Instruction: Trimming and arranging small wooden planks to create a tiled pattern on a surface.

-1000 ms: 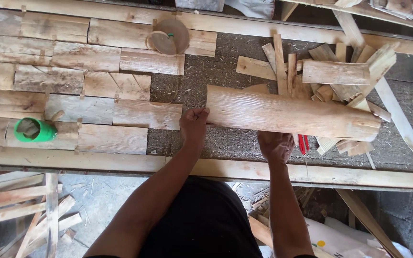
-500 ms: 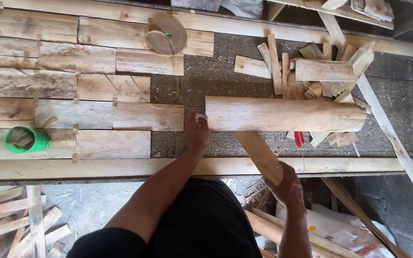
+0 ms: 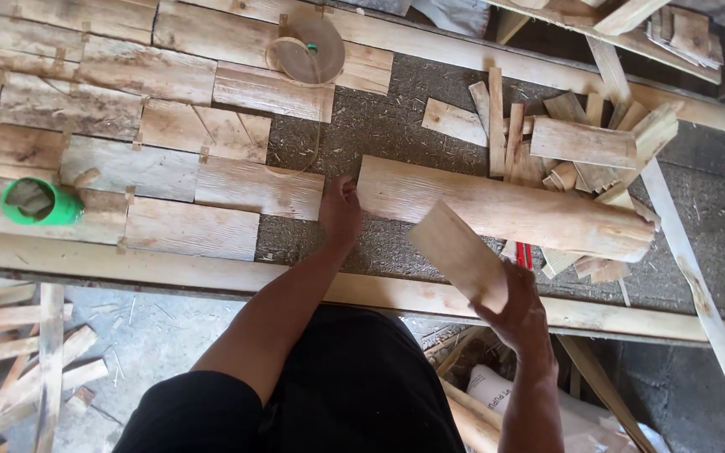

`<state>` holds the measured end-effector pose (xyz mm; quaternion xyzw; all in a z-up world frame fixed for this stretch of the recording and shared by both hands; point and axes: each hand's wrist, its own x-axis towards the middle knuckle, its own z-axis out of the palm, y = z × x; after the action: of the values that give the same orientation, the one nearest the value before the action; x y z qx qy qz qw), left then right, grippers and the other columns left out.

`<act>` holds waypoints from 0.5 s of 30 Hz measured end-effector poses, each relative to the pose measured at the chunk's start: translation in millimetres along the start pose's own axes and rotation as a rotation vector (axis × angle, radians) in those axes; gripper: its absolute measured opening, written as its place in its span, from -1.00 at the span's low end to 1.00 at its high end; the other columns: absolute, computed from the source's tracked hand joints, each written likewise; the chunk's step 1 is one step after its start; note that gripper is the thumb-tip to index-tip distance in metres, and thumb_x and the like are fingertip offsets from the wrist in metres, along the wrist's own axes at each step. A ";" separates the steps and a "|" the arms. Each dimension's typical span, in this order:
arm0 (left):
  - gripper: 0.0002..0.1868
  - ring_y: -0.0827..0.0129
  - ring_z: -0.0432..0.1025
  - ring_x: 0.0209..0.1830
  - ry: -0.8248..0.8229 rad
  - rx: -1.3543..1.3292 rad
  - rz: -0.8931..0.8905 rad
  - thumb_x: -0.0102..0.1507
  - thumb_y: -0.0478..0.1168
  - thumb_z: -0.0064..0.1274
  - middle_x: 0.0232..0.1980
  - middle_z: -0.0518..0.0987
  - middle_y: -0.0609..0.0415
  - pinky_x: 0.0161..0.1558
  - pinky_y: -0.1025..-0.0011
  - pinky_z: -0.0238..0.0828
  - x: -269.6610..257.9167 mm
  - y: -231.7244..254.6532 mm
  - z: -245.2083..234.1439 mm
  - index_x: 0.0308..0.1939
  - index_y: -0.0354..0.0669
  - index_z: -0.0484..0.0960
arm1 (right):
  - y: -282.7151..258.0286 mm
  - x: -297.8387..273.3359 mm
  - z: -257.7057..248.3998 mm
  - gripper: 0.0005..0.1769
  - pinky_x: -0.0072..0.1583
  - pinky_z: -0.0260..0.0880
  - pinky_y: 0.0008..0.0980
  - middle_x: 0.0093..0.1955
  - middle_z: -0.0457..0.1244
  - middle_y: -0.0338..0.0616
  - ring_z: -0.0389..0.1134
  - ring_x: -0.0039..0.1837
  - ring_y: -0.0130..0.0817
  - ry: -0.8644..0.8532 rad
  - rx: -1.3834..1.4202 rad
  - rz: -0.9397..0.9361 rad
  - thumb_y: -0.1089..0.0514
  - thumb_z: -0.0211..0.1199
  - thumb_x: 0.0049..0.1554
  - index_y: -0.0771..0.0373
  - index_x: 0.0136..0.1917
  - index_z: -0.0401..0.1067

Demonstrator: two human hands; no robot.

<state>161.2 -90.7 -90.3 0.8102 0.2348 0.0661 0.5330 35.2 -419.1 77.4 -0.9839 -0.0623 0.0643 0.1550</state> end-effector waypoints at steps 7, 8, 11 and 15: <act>-0.52 0.23 0.61 -0.01 0.155 -0.198 0.006 0.29 -0.49 -0.18 0.00 0.70 -0.07 -0.01 0.32 0.58 3.0 -47.3 31.0 0.30 -0.23 0.45 | -1.9 111.9 15.0 0.18 0.48 0.17 0.08 0.46 0.12 0.19 0.16 0.49 0.10 -0.040 -0.056 -0.221 -0.16 0.58 -0.16 0.33 0.55 0.11; -0.53 0.25 0.62 -0.02 0.183 -0.216 0.009 0.28 -0.50 -0.17 -0.02 0.71 -0.08 0.00 0.34 0.58 3.5 -58.0 37.0 0.28 -0.27 0.47 | -2.1 125.7 18.9 0.19 0.52 0.05 0.12 0.47 0.10 0.17 0.12 0.52 0.07 -0.086 -0.086 -0.228 -0.15 0.58 -0.15 0.32 0.56 0.10; -0.57 0.27 0.62 -0.07 0.182 -0.247 -0.041 0.27 -0.49 -0.10 -0.05 0.72 -0.09 -0.02 0.36 0.58 -3.1 -54.9 35.4 0.23 -0.30 0.50 | 2.0 157.1 37.5 0.16 0.58 -0.06 0.09 0.50 0.07 0.13 0.06 0.56 0.04 -0.150 -0.113 -0.262 -0.11 0.57 -0.13 0.29 0.57 0.09; -0.63 0.30 0.64 -0.12 0.137 -0.211 -0.018 0.23 -0.45 0.04 -0.08 0.74 -0.06 -0.05 0.36 0.59 -9.5 -61.0 39.3 0.13 -0.27 0.58 | 8.6 182.6 62.6 0.13 0.58 0.04 -0.09 0.56 0.04 0.11 0.02 0.59 0.07 -0.194 -0.108 -0.316 -0.07 0.56 -0.10 0.28 0.58 0.09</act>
<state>148.0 -108.1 -160.1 0.7409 0.2697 0.1408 0.5987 206.6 -382.6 -4.0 -0.9579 -0.2338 0.1303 0.1036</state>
